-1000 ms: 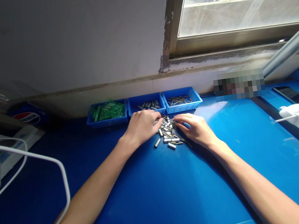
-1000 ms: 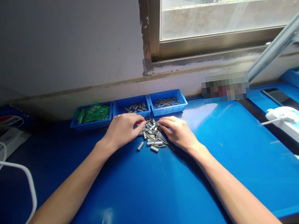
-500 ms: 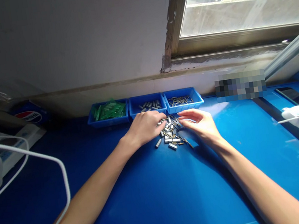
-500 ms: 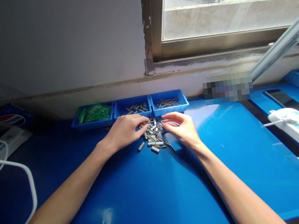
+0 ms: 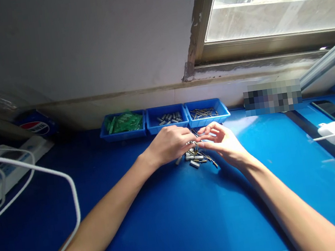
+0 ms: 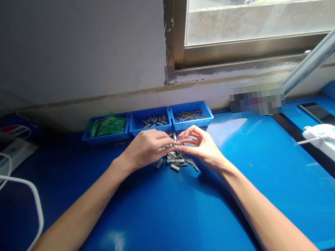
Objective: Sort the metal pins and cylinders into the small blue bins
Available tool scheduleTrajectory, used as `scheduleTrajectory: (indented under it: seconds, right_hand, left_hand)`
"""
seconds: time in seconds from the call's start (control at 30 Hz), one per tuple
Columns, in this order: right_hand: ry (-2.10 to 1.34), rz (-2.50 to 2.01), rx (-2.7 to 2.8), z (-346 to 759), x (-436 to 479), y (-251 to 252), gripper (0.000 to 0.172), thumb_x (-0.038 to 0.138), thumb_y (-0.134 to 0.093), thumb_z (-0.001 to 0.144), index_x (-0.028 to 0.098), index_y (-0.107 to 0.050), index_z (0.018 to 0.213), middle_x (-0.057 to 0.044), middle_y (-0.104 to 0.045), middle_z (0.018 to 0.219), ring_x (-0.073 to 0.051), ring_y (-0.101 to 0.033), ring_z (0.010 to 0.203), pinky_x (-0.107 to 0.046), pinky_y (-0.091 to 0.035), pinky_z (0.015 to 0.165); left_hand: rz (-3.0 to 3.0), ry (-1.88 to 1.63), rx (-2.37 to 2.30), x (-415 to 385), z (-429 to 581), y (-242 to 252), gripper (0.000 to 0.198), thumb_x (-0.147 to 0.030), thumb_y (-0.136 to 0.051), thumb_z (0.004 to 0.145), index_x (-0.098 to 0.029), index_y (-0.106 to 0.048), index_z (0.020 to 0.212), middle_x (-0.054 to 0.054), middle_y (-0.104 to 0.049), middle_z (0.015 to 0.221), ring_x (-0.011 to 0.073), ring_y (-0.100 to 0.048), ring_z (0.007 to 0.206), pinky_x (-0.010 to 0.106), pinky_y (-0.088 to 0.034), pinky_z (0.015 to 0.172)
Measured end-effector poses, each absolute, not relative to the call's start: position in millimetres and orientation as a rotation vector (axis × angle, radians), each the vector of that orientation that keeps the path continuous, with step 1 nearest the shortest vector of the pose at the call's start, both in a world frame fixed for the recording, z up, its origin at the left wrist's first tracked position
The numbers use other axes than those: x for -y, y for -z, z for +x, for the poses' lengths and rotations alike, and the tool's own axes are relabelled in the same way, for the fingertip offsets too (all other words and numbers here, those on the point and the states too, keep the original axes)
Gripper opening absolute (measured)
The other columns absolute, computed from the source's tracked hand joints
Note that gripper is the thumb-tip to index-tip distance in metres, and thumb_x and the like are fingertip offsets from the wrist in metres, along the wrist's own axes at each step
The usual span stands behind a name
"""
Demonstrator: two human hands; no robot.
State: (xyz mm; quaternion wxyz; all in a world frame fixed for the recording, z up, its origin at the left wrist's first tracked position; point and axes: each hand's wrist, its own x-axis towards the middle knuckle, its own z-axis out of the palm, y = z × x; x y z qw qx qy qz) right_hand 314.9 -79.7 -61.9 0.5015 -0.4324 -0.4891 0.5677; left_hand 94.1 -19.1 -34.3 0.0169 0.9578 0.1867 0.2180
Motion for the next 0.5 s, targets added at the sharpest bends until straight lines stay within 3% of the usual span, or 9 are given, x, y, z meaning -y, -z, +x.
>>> scheduleTrajectory:
  seconds: [0.13, 0.3, 0.5]
  right_hand:
    - [-1.342, -1.122, 1.207, 314.9, 79.4, 60.3, 0.034, 0.036, -0.092, 0.072, 0.027, -0.066, 0.093, -0.004, -0.072, 0.111, -0.024, -0.074, 0.099, -0.039, -0.062, 0.093]
    - [-1.363, -1.228, 1.265, 320.3, 78.9, 59.6, 0.028, 0.045, -0.083, 0.083, 0.021, -0.076, 0.096, -0.005, -0.078, 0.086, -0.023, -0.074, 0.081, -0.036, -0.063, 0.078]
    - [-1.300, -1.216, 1.239, 322.2, 78.1, 63.9, 0.025, 0.041, -0.084, 0.083, 0.023, -0.081, 0.099, -0.008, -0.081, 0.092, -0.027, -0.077, 0.086, -0.041, -0.064, 0.085]
  left_hand:
    - [3.029, -0.626, -0.573, 18.4, 94.1, 36.0, 0.029, -0.031, -0.054, 0.105, -0.016, -0.076, 0.092, 0.007, -0.076, 0.091, 0.0178, -0.070, 0.077, 0.029, -0.048, 0.070]
    - [3.005, -0.597, -0.683, 16.3, 92.1, 37.0, 0.027, -0.027, -0.055, 0.103, -0.017, -0.076, 0.090, 0.006, -0.075, 0.087, 0.0189, -0.071, 0.078, 0.030, -0.048, 0.069]
    - [2.918, -0.613, -0.837, 16.7, 91.9, 36.1, 0.022, -0.030, -0.061, 0.100, -0.018, -0.077, 0.090, 0.005, -0.076, 0.086, 0.0197, -0.072, 0.079, 0.030, -0.047, 0.068]
